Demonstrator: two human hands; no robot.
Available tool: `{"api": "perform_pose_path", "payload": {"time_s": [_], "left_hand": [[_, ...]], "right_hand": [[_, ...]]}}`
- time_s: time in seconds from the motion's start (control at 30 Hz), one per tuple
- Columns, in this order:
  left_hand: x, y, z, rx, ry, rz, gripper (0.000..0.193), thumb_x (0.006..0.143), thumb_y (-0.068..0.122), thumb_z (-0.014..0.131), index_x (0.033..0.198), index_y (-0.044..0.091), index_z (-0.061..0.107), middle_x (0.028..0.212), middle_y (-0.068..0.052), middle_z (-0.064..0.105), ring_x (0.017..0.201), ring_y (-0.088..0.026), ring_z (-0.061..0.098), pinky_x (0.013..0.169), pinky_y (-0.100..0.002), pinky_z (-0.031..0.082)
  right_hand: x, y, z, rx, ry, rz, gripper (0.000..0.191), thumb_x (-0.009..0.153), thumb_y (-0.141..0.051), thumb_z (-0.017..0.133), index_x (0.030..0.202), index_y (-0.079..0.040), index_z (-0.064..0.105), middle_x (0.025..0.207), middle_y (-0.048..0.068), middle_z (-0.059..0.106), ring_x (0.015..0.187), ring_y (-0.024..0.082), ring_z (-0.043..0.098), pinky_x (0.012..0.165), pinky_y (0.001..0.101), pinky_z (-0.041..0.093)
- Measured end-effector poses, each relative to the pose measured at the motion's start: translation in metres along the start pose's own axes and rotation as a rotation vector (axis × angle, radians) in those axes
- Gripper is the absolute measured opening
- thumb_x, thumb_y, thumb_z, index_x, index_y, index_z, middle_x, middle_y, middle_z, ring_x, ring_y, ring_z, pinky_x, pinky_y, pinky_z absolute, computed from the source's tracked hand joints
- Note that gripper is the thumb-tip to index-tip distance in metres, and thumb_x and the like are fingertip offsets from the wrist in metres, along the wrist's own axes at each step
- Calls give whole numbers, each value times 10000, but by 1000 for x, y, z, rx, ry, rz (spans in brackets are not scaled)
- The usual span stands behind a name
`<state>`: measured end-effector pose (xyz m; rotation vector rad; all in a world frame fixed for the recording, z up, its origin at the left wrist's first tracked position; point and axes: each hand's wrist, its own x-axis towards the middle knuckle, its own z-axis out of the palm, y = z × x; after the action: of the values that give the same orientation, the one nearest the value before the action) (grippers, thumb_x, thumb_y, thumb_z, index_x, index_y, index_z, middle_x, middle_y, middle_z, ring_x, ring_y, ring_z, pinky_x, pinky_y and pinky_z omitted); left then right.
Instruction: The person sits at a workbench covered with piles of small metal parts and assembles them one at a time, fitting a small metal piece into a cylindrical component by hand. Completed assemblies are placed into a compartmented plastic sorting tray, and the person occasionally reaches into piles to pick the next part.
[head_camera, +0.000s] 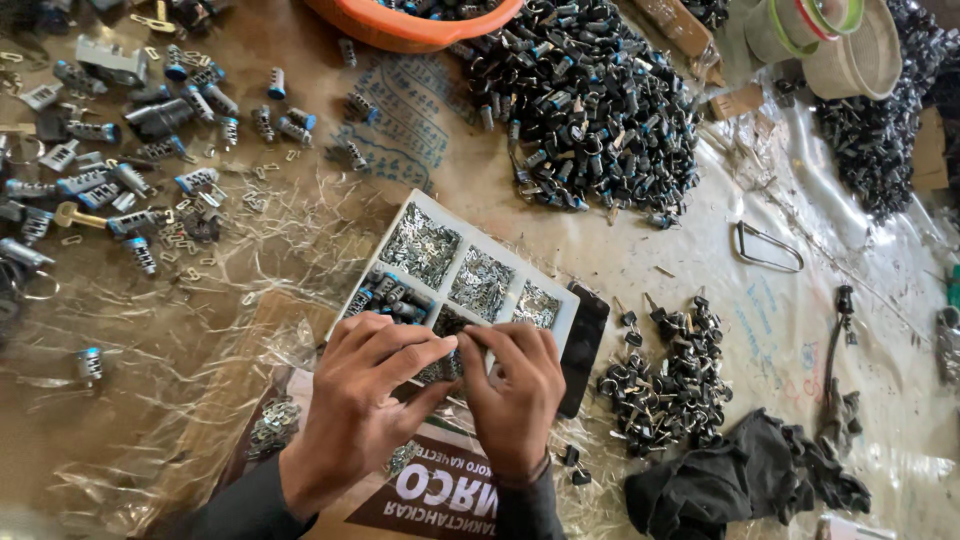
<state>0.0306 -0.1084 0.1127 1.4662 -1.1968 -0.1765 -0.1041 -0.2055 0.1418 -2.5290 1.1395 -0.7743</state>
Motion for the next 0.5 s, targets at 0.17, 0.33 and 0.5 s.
{"api": "perform_pose_path", "payload": {"time_s": [0.17, 0.33, 0.5], "left_hand": [[0, 2, 2, 23, 7, 12, 426, 735, 182, 877, 1131, 121, 730, 1058, -37, 689, 988, -268, 620, 962, -446, 465], [0, 1, 2, 44, 2, 14, 426, 732, 178, 869, 1130, 113, 732, 1057, -38, 690, 1008, -282, 618, 942, -438, 469], [0, 2, 2, 43, 2, 26, 420, 745, 187, 871, 1133, 102, 733, 1055, -41, 685, 995, -264, 612, 944, -439, 462]], "right_hand": [[-12, 6, -12, 616, -172, 322, 48, 902, -24, 759, 920, 20, 766, 883, 57, 682, 772, 103, 629, 666, 241, 505], [-18, 9, -10, 682, -206, 297, 77, 925, -21, 736, 962, 44, 755, 918, 62, 680, 824, 106, 633, 706, 235, 520], [-16, 5, -10, 654, -186, 280, 94, 926, -28, 727, 983, 39, 762, 929, 56, 687, 813, 95, 631, 685, 230, 513]]}}
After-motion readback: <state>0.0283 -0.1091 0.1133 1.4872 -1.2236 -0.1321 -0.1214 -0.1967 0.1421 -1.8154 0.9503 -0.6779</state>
